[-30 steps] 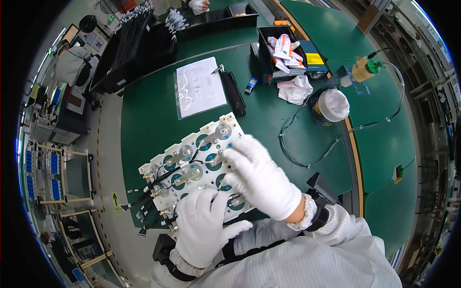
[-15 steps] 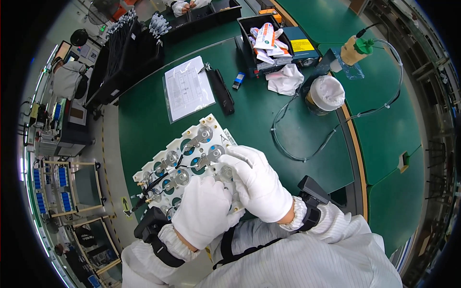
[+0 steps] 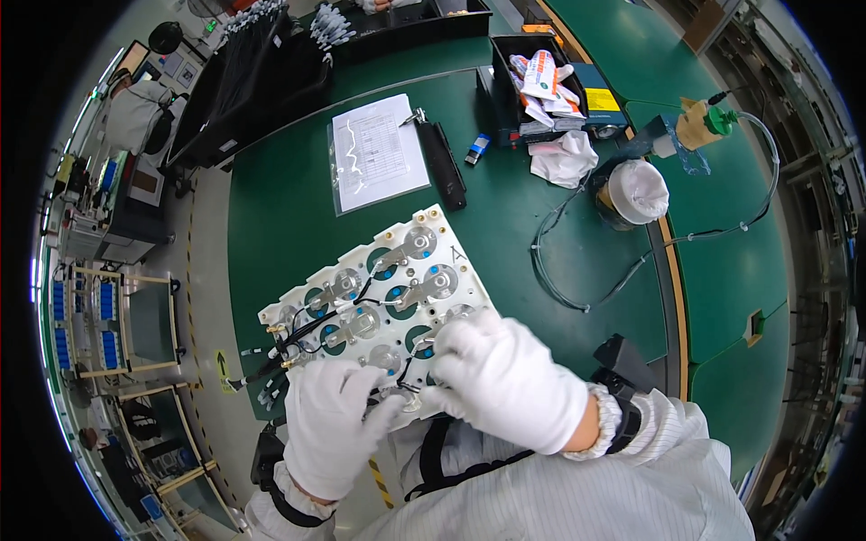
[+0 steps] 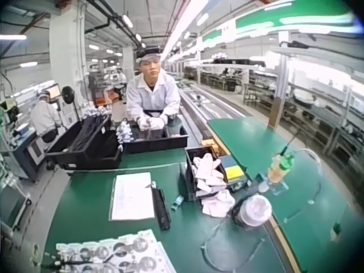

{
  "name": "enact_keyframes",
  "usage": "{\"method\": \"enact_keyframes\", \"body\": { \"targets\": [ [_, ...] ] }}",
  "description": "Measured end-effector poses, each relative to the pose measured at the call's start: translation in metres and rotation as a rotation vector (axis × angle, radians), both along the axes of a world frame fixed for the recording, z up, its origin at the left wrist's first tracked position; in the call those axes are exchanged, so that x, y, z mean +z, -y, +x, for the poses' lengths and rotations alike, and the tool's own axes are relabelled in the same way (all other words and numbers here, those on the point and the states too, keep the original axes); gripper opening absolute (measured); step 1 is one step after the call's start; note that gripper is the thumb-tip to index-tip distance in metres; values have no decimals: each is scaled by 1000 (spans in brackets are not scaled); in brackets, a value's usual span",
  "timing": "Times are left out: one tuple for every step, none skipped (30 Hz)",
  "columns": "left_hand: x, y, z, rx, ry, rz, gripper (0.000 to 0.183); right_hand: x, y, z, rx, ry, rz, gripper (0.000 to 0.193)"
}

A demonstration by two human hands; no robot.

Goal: The person receives a battery pack, marks the top plate with a pen, and tightens a bolt with a torque wrench. They then apply glue to the connections using a dispenser before moving the battery pack to the side.

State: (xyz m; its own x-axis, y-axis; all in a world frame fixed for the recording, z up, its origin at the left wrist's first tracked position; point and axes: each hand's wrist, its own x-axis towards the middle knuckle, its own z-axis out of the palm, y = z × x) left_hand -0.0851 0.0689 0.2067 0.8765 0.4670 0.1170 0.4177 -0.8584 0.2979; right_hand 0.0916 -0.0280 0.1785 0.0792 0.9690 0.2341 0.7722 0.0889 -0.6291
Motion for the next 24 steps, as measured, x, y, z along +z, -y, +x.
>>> {"method": "enact_keyframes", "body": {
  "targets": [
    [-4,-2,-2,-16,-15,14,24,-7,-1,-9,32,89,-27,19],
    [-7,-4,-3,-32,-29,28,23,-11,-3,-15,63,177,-53,18],
    [-8,-5,-1,-78,-47,60,19,-12,-8,-18,109,142,3,10],
    [-10,-5,1,-65,-44,62,19,-12,-11,-21,123,145,6,10],
    [-14,-5,2,-110,-27,95,18,-13,-14,-24,119,177,-64,11],
    [-16,-6,2,-159,-12,128,16,-12,-17,-26,111,208,-135,13],
    [-16,-8,-1,-195,-27,125,13,-11,-19,-22,176,227,-46,12],
    [-18,-8,-4,-187,-26,127,13,-12,-19,-23,183,229,-44,12],
    [-22,-7,-6,-204,-33,144,13,-15,-19,-23,206,233,-34,12],
    [-26,-7,-7,-220,-41,162,13,-16,-19,-22,229,236,-23,12],
    [-30,-8,-7,-219,-37,160,13,-16,-18,-22,230,238,-25,12],
    [-32,-8,-7,-204,17,135,12,-15,-16,-23,201,248,-40,11],
    [-34,-9,-7,-190,70,110,11,-15,-14,-24,171,258,-55,10],
    [-36,-9,-6,-189,72,107,11,-15,-13,-26,172,259,-58,10],
    [-36,-9,-7,-167,135,76,11,-15,-12,-29,142,263,-74,10],
    [-36,-9,-7,-145,197,45,10,-15,-12,-31,112,267,-90,9],
    [-36,-7,-8,-142,195,46,10,-14,-12,-31,115,266,-89,9],
    [-36,-6,-7,-97,205,-2,10,-14,-12,-30,104,233,-75,9],
    [-36,-4,-7,-52,214,-49,10,-14,-12,-29,93,200,-61,9],
    [-36,-2,-7,-49,215,-51,10,-15,-11,-28,96,201,-63,9],
    [-35,0,-5,33,208,-139,14,-17,-8,-28,78,210,-53,9],
    [-34,2,-4,116,200,-227,18,-17,-8,-29,60,219,-43,10],
    [-32,3,-2,118,203,-232,18,-14,-8,-30,63,221,-48,10],
    [-28,3,1,151,173,-238,15,-5,-8,-33,98,280,-72,8]
  ]
}}
